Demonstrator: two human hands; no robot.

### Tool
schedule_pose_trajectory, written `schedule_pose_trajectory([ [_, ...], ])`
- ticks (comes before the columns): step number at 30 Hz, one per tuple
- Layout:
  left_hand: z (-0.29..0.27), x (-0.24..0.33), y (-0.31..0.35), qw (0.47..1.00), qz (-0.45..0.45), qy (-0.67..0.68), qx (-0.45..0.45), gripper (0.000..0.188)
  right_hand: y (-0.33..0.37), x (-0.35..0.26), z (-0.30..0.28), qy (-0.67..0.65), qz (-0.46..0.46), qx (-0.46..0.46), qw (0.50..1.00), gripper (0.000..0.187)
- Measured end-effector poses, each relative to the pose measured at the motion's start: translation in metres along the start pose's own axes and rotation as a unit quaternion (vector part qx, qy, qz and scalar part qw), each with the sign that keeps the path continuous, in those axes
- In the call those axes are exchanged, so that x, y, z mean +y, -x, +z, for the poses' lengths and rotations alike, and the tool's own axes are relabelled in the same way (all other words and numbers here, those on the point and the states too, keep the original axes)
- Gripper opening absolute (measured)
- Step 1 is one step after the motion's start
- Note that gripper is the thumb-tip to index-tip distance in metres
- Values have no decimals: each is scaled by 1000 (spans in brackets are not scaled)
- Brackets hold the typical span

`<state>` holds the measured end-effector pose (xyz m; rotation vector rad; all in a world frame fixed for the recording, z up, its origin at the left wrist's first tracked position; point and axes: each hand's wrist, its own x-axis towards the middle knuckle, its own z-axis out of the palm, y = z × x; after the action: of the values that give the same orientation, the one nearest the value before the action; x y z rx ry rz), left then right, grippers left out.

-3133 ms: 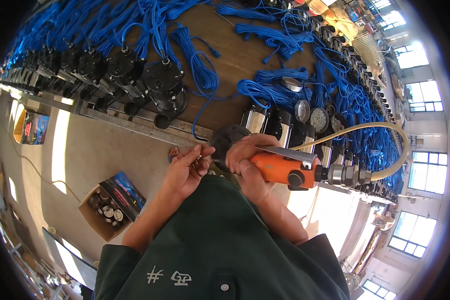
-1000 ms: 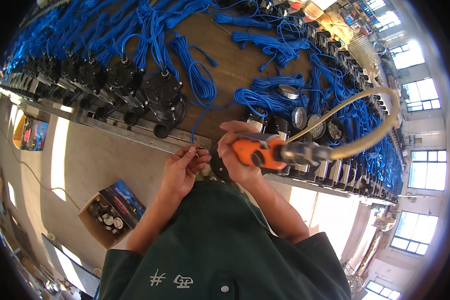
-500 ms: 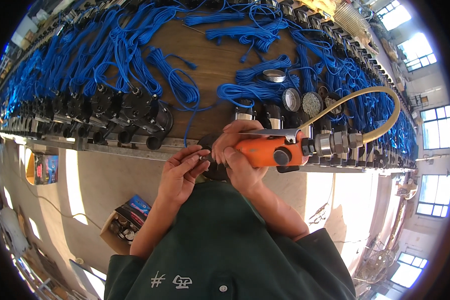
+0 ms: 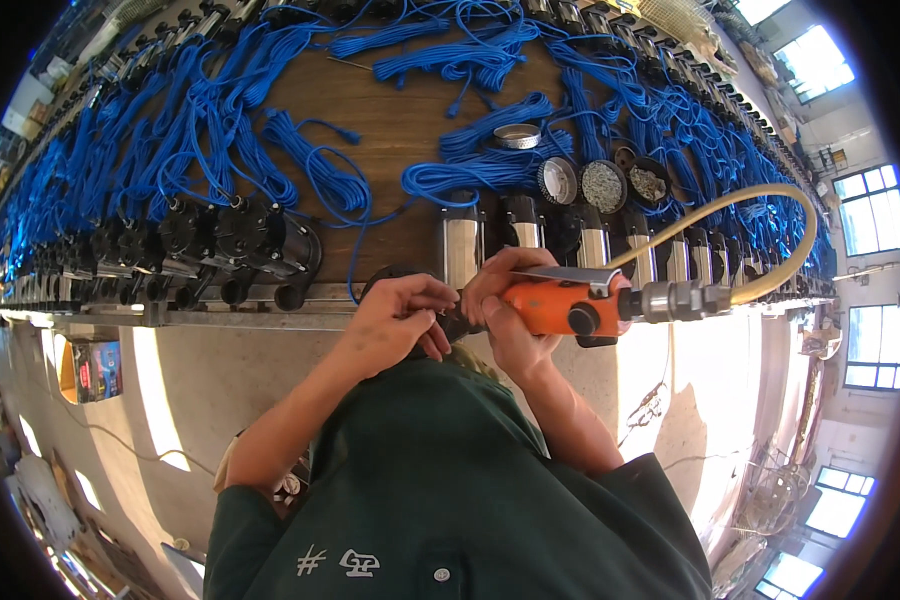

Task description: The person assembles pump motors by placing internal components into the metal housings and using a pneumatic screwdriver to fasten screws from a bowl on the workbench.

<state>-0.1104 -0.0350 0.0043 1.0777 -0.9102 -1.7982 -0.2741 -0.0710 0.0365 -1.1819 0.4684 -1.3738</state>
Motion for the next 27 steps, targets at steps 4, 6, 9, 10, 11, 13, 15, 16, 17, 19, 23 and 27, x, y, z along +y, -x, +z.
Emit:
schedule_pose_trajectory([
  [4, -2, 1, -17, 994, -35, -94, -46, 30, 11, 12, -10, 24, 26, 21, 999, 32],
  [6, -4, 4, -17, 988, -47, -130, -62, 27, 14, 15, -13, 30, 40, 31, 998, 30],
  [9, -7, 0, -8, 999, 18, 39, -1, 23, 15, 22, -12, 55, 32, 18, 998, 29],
  [10, -8, 4, -4, 994, 38, 90, 43, 22, 16, 25, -13, 56, 25, 9, 998, 29],
  [11, -13, 11, 5, 984, 56, 143, 89, 22, 16, 26, -13, 57, 23, -1, 998, 29],
  [13, -28, 11, 15, 956, 90, 225, 163, 21, 14, 24, -4, 106, 45, -9, 993, 27],
  [15, -43, 2, 21, 925, 124, 284, 219, 22, 14, 23, -2, 164, 55, -41, 984, 24],
  [16, -50, -2, 25, 921, 120, 298, 220, 21, 12, 22, -3, 195, 53, -71, 977, 23],
  [17, -56, -7, 29, 917, 116, 312, 220, 21, 11, 21, -3, 226, 51, -102, 968, 22],
  [19, -61, -15, 34, 906, 104, 336, 237, 22, 13, 26, 1, 225, 51, -75, 970, 21],
  [23, -63, -28, 43, 918, 88, 319, 220, 21, 16, 29, -2, 155, 54, -42, 986, 20],
  [27, -55, -38, 47, 913, 67, 335, 222, 20, 13, 25, 2, 158, 61, -49, 984, 24],
])
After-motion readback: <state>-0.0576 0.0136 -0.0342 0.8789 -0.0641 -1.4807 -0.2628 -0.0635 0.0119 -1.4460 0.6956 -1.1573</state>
